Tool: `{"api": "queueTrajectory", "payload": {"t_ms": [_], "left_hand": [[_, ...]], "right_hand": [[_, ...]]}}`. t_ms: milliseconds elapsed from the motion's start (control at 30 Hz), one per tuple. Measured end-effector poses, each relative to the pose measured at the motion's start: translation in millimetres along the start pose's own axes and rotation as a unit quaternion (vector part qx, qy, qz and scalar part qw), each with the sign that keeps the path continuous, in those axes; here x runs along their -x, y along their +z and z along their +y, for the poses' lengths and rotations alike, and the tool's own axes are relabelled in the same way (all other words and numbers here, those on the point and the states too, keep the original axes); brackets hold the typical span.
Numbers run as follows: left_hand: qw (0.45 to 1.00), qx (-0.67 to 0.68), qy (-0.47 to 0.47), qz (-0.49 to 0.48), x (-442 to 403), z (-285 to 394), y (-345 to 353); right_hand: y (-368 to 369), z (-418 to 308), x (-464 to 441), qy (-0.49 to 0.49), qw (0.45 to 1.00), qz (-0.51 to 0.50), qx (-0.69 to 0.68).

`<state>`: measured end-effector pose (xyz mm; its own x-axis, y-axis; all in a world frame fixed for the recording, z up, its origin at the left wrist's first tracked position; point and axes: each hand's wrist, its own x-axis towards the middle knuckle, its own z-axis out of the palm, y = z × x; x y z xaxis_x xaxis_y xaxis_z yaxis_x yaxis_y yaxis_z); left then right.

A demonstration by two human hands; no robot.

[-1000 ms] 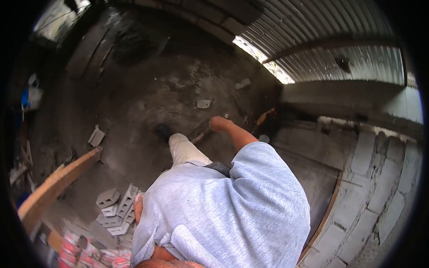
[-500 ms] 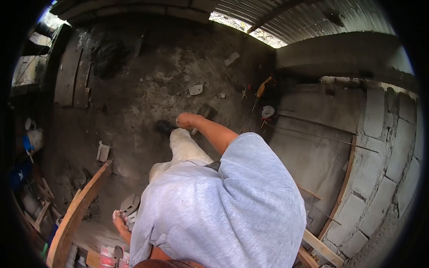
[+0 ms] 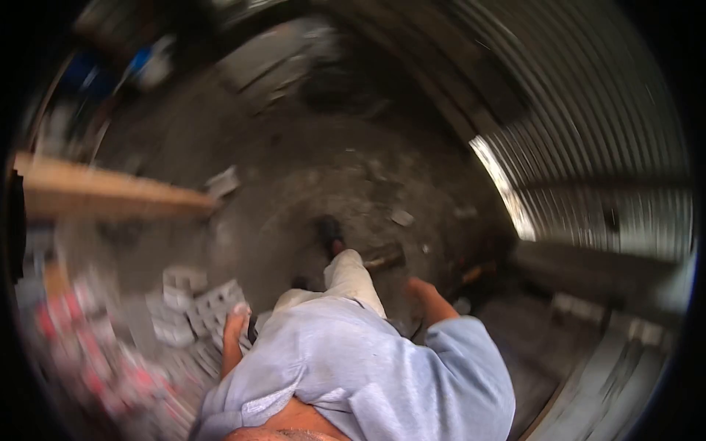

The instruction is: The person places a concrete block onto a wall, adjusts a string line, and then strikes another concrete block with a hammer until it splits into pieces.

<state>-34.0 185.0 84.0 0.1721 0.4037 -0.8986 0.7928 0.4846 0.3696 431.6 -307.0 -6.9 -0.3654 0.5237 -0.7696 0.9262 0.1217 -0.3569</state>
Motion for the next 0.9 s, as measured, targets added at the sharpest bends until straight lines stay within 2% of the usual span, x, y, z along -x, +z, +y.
{"api": "queueTrajectory", "payload": {"t_ms": [33, 133, 200, 233, 267, 300, 333, 367, 433, 467, 500, 533, 600, 633, 667, 700, 733, 767, 800, 867, 900], "left_hand": [[0.997, 0.065, -0.011, 0.033, 19, -18, -11], [0.983, 0.129, -0.031, 0.124, 49, -113, -50], [0.963, 0.186, -0.066, 0.184, 83, -159, -66], [0.954, 0.189, -0.105, 0.21, 95, -186, -67], [0.943, 0.193, -0.145, 0.23, 107, -213, -59], [0.928, 0.246, -0.129, 0.249, 121, -248, -48], [0.91, 0.268, -0.153, 0.278, 129, -274, -36], [0.908, 0.265, -0.196, 0.259, 137, -291, -27], [0.893, 0.286, -0.249, 0.242, 153, -314, 5], [0.88, 0.314, -0.236, 0.266, 157, -321, 27], [0.867, 0.338, -0.222, 0.29, 161, -327, 48], [0.859, 0.353, -0.23, 0.292, 162, -334, 75], [0.811, 0.485, -0.201, 0.258, 150, -329, 128], [0.824, 0.483, -0.204, 0.215, 146, -323, 152], [0.837, 0.476, -0.208, 0.171, 146, -317, 174], [0.812, 0.528, -0.188, 0.16, 152, -297, 194], [0.782, 0.581, -0.17, 0.149, 158, -273, 215], [0.778, 0.586, -0.173, 0.144, 153, -256, 235], [0.784, 0.585, -0.09, 0.187, 153, -242, 260], [0.769, 0.589, -0.021, 0.248, 154, -240, 299], [0.744, 0.621, -0.087, 0.232, 139, -248, 314]], "right_hand": [[0, 3, -2, -0.038, 0.999, -0.035, 0.017], [-16, 23, -34, -0.139, 0.978, -0.143, 0.065], [-100, 13, -37, -0.127, 0.977, -0.103, 0.138], [-130, 10, -43, -0.083, 0.982, -0.048, 0.164], [-144, 22, -63, -0.109, 0.973, -0.058, 0.193], [-147, 45, -87, -0.072, 0.997, 0.009, 0.021], [-178, 48, -100, -0.055, 0.997, 0.045, -0.012], [-219, 42, -111, -0.004, 0.991, 0.074, -0.111], [-295, 19, -121, 0.1, 0.922, 0.097, -0.361], [-329, 6, -126, 0.113, 0.901, 0.099, -0.407], [-347, 1, -138, 0.102, 0.907, 0.09, -0.398], [-365, -3, -152, 0.091, 0.913, 0.081, -0.39], [-390, 19, -169, 0.087, 0.915, 0.087, -0.385], [-383, 51, -196, -0.108, 0.986, 0.126, -0.024], [-381, 73, -210, -0.283, 0.886, 0.137, 0.34], [-391, 77, -211, -0.278, 0.888, 0.134, 0.341], [-403, 73, -212, -0.239, 0.891, 0.086, 0.375], [-411, 74, -211, -0.203, 0.889, 0.036, 0.41], [-417, 84, -209, -0.213, 0.884, 0.026, 0.416], [-424, 105, -218, -0.207, 0.927, 0.007, 0.313], [-428, 115, -221, -0.23, 0.927, -0.007, 0.296]]}}
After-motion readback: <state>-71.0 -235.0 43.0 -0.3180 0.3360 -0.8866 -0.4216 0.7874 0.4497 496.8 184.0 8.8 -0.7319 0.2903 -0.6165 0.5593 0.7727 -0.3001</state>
